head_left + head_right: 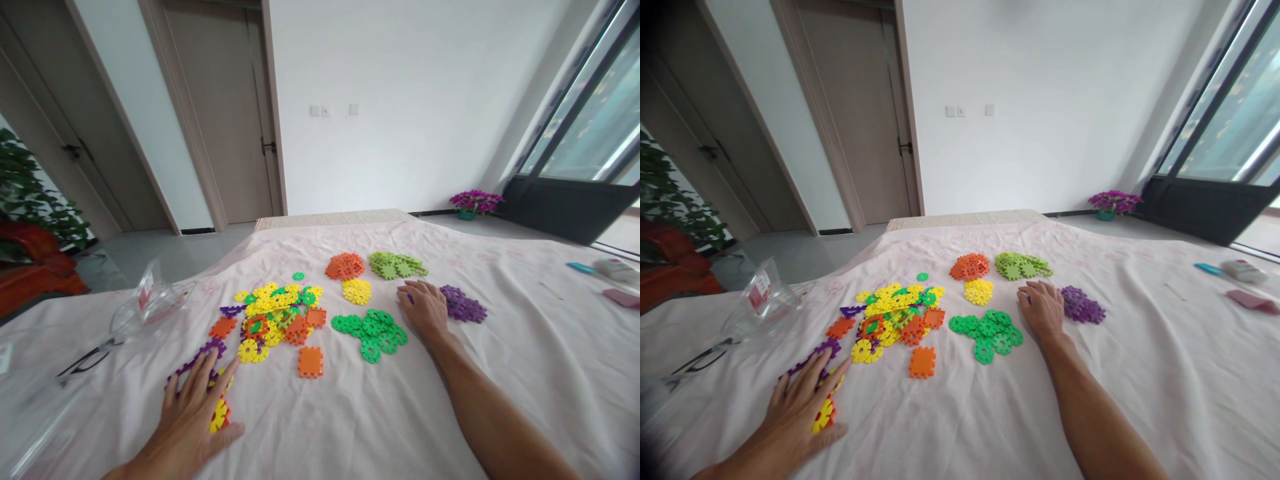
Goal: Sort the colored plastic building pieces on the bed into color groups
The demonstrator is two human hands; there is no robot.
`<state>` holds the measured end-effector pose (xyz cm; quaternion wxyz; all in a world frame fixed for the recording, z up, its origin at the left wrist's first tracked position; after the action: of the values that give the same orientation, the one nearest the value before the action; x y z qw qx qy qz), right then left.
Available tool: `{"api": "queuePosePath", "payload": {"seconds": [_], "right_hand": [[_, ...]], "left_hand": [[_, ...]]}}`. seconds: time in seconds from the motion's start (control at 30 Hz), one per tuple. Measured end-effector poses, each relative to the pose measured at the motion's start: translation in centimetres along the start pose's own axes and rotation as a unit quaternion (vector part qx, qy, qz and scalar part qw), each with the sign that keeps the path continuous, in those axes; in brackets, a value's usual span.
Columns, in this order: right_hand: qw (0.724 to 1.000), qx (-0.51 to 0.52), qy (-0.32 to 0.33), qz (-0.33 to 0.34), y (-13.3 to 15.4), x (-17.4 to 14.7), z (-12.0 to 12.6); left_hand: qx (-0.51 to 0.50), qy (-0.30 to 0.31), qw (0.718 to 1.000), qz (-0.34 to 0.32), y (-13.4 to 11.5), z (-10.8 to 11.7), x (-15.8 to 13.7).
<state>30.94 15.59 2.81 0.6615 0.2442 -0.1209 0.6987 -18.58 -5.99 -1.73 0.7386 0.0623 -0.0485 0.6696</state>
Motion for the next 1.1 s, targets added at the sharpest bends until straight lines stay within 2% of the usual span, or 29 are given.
{"api": "queuePosePath", "payload": {"seconds": [0.07,0.13,0.23,0.33,0.43,0.47,0.53,0.63,0.7,0.8,0.93,1.1], "right_hand": [[1.0,0.009,0.009,-0.002,0.1,0.0,0.0],[1.0,0.016,0.018,-0.005,0.1,-0.1,-0.1],[0.999,0.023,0.027,-0.009,0.0,-0.2,-0.4],[0.999,0.028,0.024,-0.01,-0.1,-0.2,-0.5],[0.999,0.033,0.015,-0.018,-0.3,-0.2,-0.4],[0.999,0.033,0.012,-0.022,-0.3,-0.2,-0.3],[0.999,0.034,0.008,-0.027,-0.3,-0.2,-0.1],[0.999,0.031,0.009,-0.022,0.0,-0.2,0.0],[0.999,0.031,0.011,-0.018,0.2,-0.2,0.0],[0.999,0.031,0.011,-0.019,0.2,-0.3,0.0],[0.999,0.03,0.011,-0.022,0.1,-0.4,0.1],[0.999,0.05,0.009,-0.001,1.8,-0.1,0.7]], "left_hand": [[-0.001,-0.031,0.999,0.01,-0.1,-0.6,-0.3],[-0.013,-0.053,0.999,0.001,-1.1,-0.6,0.9],[-0.042,-0.039,0.998,-0.021,-2.9,-0.4,4.7],[-0.075,-0.022,0.997,-0.001,-4.1,-0.1,8.9],[-0.093,-0.058,0.994,0.018,-5.8,1.4,11.2],[-0.089,-0.083,0.993,-0.004,-7.1,2.2,11.3],[-0.081,-0.108,0.986,-0.092,-10.8,3.5,10.9],[-0.077,-0.09,0.967,-0.224,-16.3,4.2,9.8],[-0.077,-0.083,0.961,-0.253,-18.2,4.2,9.9],[-0.071,-0.096,0.968,-0.219,-17.8,4.0,11.6],[-0.049,-0.129,0.98,-0.14,-14.5,4.0,13.7],[-0.062,-0.158,0.98,-0.101,-10.3,5.3,13.5]]}}
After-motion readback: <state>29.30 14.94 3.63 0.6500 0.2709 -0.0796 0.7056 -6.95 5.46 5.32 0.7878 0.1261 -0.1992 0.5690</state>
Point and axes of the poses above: each hand's wrist, its own x-axis towards the middle knuckle, its own z-axis out of the back of the hand, y = z × x, the point moved 8 cm from there along x, towards the middle knuckle, and after that the axes turned 4 degrees about y, right-handed, at the moved point
